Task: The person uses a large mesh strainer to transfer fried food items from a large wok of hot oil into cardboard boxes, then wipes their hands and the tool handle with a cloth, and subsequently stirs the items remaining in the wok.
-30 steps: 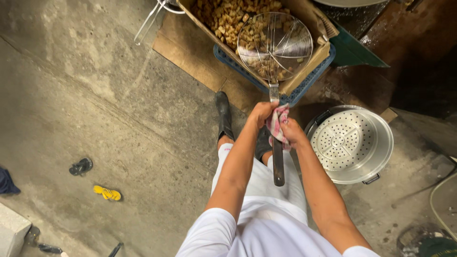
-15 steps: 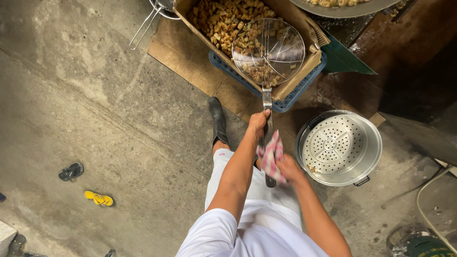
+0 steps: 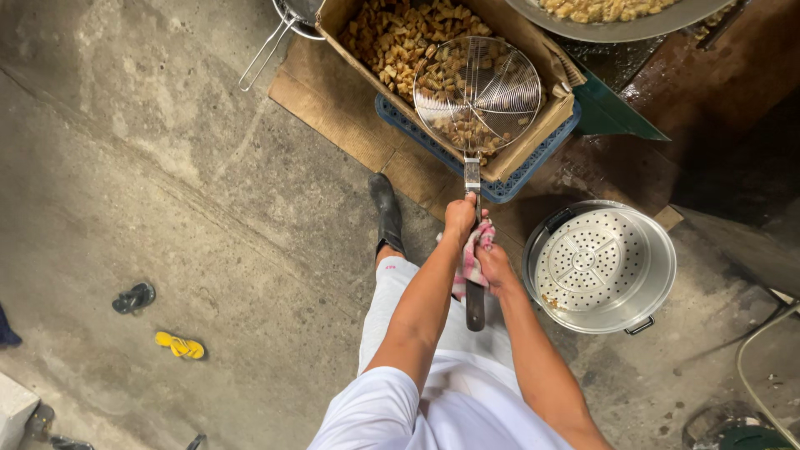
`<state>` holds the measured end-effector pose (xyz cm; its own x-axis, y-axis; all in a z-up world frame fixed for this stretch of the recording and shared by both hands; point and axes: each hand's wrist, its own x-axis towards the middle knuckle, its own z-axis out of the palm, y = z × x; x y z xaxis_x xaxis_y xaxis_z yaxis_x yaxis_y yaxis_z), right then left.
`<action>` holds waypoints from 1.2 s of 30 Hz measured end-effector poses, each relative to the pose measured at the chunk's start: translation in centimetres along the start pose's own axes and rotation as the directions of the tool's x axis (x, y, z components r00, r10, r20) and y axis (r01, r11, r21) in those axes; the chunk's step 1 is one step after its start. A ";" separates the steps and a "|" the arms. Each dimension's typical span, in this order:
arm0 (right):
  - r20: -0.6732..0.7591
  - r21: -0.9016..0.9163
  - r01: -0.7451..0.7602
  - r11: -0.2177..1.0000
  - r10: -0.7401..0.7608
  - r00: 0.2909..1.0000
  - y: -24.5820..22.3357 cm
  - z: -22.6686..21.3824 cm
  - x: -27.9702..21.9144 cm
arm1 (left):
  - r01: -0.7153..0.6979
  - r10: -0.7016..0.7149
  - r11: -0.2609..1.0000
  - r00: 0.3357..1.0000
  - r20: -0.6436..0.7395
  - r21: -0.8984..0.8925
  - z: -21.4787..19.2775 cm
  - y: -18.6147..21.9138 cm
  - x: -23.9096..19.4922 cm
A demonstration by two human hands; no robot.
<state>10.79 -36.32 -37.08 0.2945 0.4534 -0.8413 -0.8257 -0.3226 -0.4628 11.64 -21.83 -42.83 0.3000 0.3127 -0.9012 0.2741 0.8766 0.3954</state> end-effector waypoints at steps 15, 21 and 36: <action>0.000 -0.087 -0.025 0.996 0.025 1.000 2.2 -0.7 -6.2 | 0.015 -0.015 1.000 1.000 -0.020 0.017 1.2 -0.3 -0.6; 0.112 -0.089 0.011 0.996 -0.001 0.994 -3.0 -0.8 1.0 | 0.060 -0.060 0.998 0.996 0.070 -0.005 1.2 0.8 0.0; -0.017 -0.197 -0.142 0.970 0.142 0.990 -0.3 -7.8 -17.3 | 0.013 -0.001 0.986 0.998 -0.070 0.165 3.8 0.6 -1.7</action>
<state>9.69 -50.59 -24.59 0.1825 0.3887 -0.9031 -0.7479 -0.5414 -0.3842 14.77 -23.22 -40.36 0.2353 0.3362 -0.9119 0.4250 0.8082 0.4077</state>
